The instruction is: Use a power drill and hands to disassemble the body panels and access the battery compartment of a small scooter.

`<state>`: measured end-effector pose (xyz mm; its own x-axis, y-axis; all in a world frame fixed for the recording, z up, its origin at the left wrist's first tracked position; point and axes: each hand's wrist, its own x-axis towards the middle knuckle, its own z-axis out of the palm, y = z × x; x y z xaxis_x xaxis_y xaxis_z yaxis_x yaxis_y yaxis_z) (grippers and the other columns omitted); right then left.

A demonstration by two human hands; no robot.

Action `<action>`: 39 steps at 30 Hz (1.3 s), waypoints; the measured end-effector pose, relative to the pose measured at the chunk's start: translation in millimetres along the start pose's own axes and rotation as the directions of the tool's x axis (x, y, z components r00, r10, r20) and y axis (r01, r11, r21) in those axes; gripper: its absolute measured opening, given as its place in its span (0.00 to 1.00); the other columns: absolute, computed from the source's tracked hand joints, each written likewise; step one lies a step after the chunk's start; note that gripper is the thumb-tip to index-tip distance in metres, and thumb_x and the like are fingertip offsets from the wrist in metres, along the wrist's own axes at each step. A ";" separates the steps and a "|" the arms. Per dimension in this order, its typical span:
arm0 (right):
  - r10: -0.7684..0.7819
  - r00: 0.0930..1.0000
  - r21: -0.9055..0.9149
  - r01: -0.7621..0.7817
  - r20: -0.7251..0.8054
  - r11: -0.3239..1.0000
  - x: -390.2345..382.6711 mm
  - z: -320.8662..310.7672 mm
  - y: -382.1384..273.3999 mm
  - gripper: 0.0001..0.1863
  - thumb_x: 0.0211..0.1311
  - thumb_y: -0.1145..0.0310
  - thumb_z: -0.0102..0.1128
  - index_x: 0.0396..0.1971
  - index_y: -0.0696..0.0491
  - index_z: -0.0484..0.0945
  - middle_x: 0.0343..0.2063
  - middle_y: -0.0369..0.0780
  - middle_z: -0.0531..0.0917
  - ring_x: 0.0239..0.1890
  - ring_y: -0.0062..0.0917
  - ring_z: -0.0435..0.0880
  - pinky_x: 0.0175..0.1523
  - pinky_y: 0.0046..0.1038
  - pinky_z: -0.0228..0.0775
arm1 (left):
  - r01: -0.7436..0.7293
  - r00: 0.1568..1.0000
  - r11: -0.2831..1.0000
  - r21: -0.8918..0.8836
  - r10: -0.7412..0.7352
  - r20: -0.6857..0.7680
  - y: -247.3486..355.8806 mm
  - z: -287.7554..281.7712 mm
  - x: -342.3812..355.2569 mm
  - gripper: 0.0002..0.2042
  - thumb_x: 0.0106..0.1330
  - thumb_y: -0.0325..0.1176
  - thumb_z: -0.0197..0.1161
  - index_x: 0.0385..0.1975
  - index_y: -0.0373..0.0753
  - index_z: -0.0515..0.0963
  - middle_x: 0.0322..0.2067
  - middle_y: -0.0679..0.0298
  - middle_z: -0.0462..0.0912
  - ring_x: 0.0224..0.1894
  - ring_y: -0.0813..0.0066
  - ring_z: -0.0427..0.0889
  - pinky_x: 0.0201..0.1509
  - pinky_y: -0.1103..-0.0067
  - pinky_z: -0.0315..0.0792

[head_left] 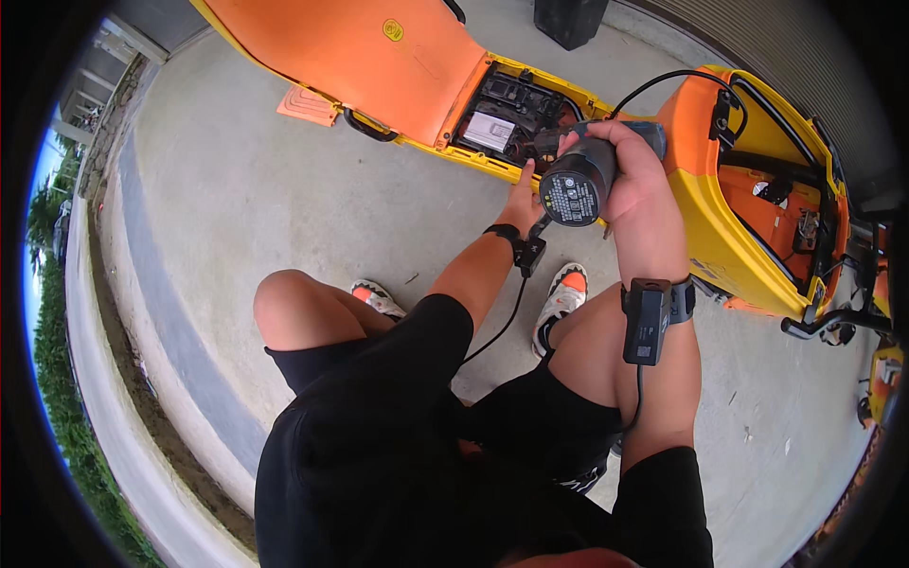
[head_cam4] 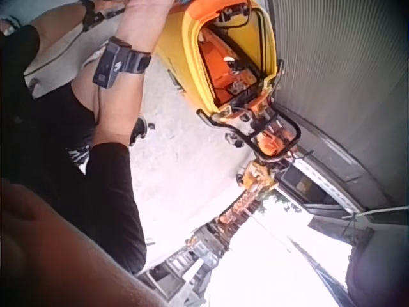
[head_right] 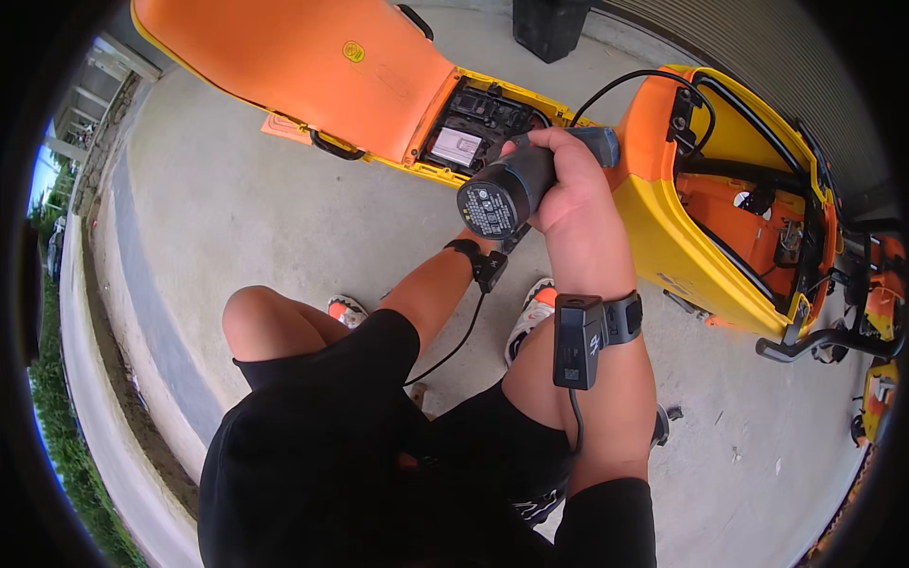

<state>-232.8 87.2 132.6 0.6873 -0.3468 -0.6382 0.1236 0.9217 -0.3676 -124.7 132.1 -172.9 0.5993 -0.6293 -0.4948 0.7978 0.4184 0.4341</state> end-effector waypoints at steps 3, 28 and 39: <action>0.112 0.991 -0.010 -0.112 0.068 0.994 -3.1 -8.8 -2.5 0.15 0.51 0.78 0.55 0.39 0.59 0.63 0.31 0.48 0.74 0.27 0.35 0.78 0.33 0.40 0.76 | -0.019 1.000 1.000 0.007 0.020 -0.014 -0.5 -5.5 -4.0 0.17 0.58 0.43 0.64 0.43 0.46 0.69 0.36 0.68 0.78 0.40 0.72 0.78 0.47 0.71 0.71; 0.052 0.998 -0.102 -0.048 0.038 0.994 -3.3 -3.4 1.1 0.19 0.53 0.77 0.55 0.44 0.65 0.61 0.34 0.51 0.74 0.29 0.33 0.79 0.37 0.37 0.76 | 0.034 0.997 0.997 0.072 -0.039 0.064 8.1 -21.4 -13.5 0.15 0.59 0.38 0.58 0.44 0.43 0.68 0.41 0.63 0.75 0.47 0.68 0.74 0.52 0.65 0.69; 0.034 0.998 -0.095 -0.040 -0.058 0.995 1.7 -3.5 -0.9 0.11 0.52 0.78 0.55 0.35 0.60 0.67 0.31 0.47 0.76 0.30 0.37 0.79 0.39 0.42 0.76 | 0.020 0.991 0.984 0.175 0.004 -0.134 0.7 -15.5 -13.6 0.19 0.55 0.47 0.61 0.43 0.50 0.65 0.40 0.69 0.74 0.45 0.74 0.72 0.46 0.67 0.59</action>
<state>-234.3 85.2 129.5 0.6486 -0.3244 -0.6885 0.0276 0.9140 -0.4047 -131.3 151.2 -177.6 0.6058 -0.5344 -0.5894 0.7856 0.2848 0.5493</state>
